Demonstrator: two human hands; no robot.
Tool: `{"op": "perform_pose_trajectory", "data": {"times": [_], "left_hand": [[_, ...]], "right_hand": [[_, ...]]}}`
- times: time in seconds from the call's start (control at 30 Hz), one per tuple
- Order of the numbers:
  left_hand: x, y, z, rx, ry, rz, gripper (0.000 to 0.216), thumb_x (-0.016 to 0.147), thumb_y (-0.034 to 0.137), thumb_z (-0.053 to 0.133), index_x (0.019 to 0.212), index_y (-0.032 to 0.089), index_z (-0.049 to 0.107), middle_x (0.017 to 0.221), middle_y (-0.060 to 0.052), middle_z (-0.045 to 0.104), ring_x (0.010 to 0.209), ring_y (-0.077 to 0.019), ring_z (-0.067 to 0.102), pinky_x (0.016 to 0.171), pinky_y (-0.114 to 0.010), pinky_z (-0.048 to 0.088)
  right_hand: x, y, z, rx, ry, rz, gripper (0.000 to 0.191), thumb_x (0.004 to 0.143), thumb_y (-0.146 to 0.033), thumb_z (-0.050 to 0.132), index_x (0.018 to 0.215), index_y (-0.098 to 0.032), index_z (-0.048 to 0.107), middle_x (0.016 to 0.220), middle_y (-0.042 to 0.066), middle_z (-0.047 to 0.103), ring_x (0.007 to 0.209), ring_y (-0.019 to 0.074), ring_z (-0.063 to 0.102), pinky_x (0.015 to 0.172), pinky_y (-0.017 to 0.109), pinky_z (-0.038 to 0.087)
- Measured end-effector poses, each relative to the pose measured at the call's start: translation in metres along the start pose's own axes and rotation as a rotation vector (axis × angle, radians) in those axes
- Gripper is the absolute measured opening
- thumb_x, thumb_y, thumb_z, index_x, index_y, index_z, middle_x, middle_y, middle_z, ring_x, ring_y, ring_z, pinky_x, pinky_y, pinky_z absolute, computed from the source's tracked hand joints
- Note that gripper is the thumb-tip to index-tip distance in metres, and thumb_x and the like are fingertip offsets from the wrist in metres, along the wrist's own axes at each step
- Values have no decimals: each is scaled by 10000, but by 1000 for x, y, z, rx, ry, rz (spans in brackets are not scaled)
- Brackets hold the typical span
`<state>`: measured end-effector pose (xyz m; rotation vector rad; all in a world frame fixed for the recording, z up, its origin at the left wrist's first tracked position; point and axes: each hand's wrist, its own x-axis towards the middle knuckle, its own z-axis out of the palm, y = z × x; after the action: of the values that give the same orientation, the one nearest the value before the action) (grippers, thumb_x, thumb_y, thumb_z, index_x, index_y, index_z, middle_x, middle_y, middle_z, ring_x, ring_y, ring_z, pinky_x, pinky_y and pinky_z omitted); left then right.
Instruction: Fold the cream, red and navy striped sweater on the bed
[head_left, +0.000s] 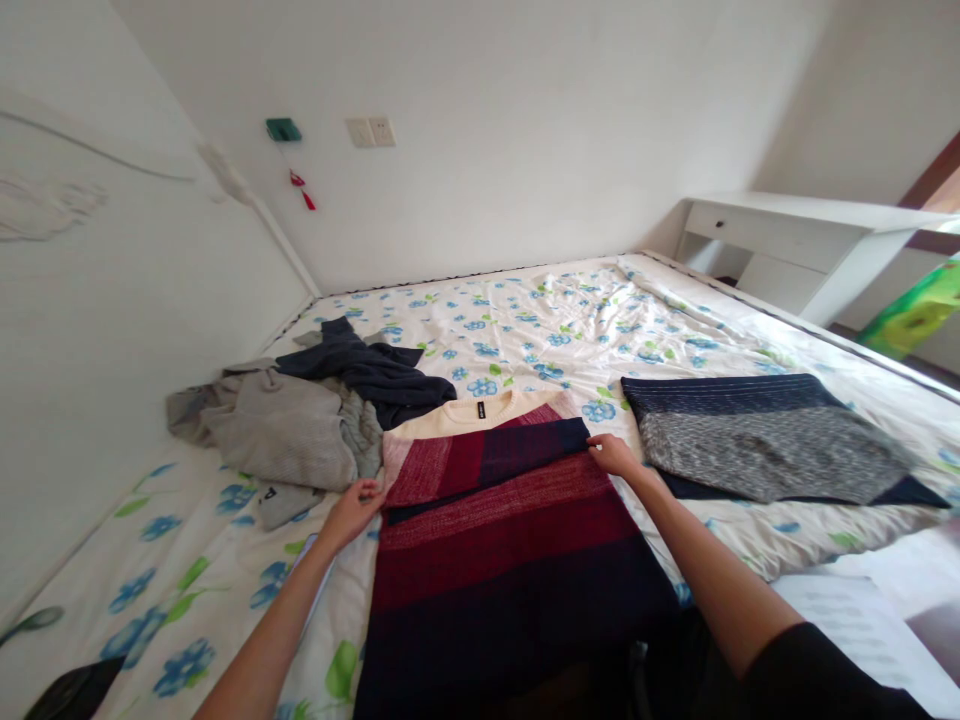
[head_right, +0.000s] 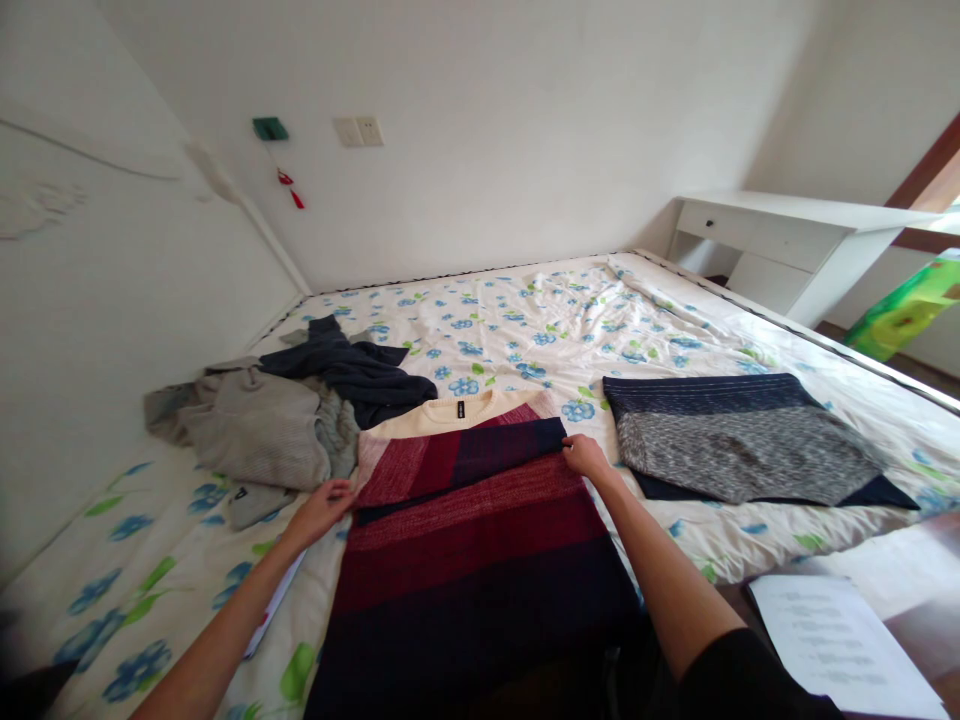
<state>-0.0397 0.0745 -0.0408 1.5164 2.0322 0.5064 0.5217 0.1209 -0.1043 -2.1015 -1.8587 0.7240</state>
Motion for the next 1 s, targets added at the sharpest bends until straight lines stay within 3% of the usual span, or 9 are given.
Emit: {"op": "perform_pose_trajectory", "data": {"times": [0.1, 0.3, 0.4, 0.53, 0.63, 0.73, 0.8, 0.9, 1.0], "left_hand": [[5, 2, 1, -289, -25, -150, 485, 792, 592, 800, 1048, 204, 661, 894, -57, 815, 820, -233, 782, 756, -337, 626], [1, 12, 0, -536, -177, -194, 570, 679, 568, 949, 1046, 204, 709, 982, -73, 839, 937, -242, 810, 871, -352, 650], [4, 9, -2, -563, -311, -193, 631, 589, 552, 1008, 1036, 206, 728, 1069, -94, 850, 1008, -256, 812, 924, -362, 648], [9, -3, -3, -635, -510, -285, 646, 515, 503, 1065, 971, 215, 709, 1047, -91, 858, 966, -258, 822, 912, -367, 665], [11, -11, 1, -683, -509, -338, 626, 492, 400, 1087, 938, 226, 683, 1009, -61, 855, 873, -231, 825, 797, -320, 677], [13, -10, 7, -714, -460, -327, 625, 470, 300, 1093, 940, 224, 689, 963, -36, 845, 753, -188, 803, 622, -236, 622], [13, -6, 11, -736, -485, -330, 659, 482, 270, 1093, 1012, 217, 705, 1001, -49, 850, 772, -195, 812, 626, -233, 618], [17, -1, 12, -756, -562, -374, 692, 528, 263, 1089, 1109, 198, 719, 1081, -100, 858, 877, -247, 835, 749, -298, 667], [29, 1, 8, -805, -514, -443, 492, 658, 306, 1042, 1029, 175, 746, 983, -102, 856, 803, -235, 826, 729, -298, 676]], "right_hand": [[5, 9, 1, 74, 11, 30, 397, 948, -240, 617, 1272, -225, 847, 1302, 84, 816, 1274, 278, 742, 1109, 324, 536], [21, 27, 2, 393, 89, 156, 333, 928, -327, 771, 1192, -133, 829, 1051, 122, 848, 972, 233, 803, 917, 314, 614], [26, 25, 4, 694, -11, 228, 494, 902, -405, 849, 1278, -93, 775, 876, 88, 815, 726, 159, 747, 706, 244, 594], [32, 14, 9, 926, -191, 200, 495, 844, -351, 904, 1268, -136, 765, 967, 85, 832, 720, 149, 734, 638, 223, 576], [37, 11, 14, 957, -197, 198, 399, 788, -244, 910, 1156, -148, 790, 961, 87, 842, 763, 180, 760, 682, 245, 605], [42, 19, 11, 903, -90, 271, 432, 750, -171, 906, 1164, -141, 786, 892, 68, 830, 713, 172, 748, 646, 232, 583], [43, 29, 5, 882, -61, 325, 458, 742, -140, 905, 1181, -139, 777, 863, 59, 822, 682, 161, 733, 610, 220, 559], [42, 43, -7, 907, -170, 340, 435, 732, -142, 927, 1141, -156, 778, 875, 60, 829, 674, 157, 726, 572, 207, 535], [43, 45, -15, 980, -298, 288, 367, 740, -212, 957, 1065, -170, 792, 983, 81, 847, 738, 168, 754, 582, 208, 555]]}}
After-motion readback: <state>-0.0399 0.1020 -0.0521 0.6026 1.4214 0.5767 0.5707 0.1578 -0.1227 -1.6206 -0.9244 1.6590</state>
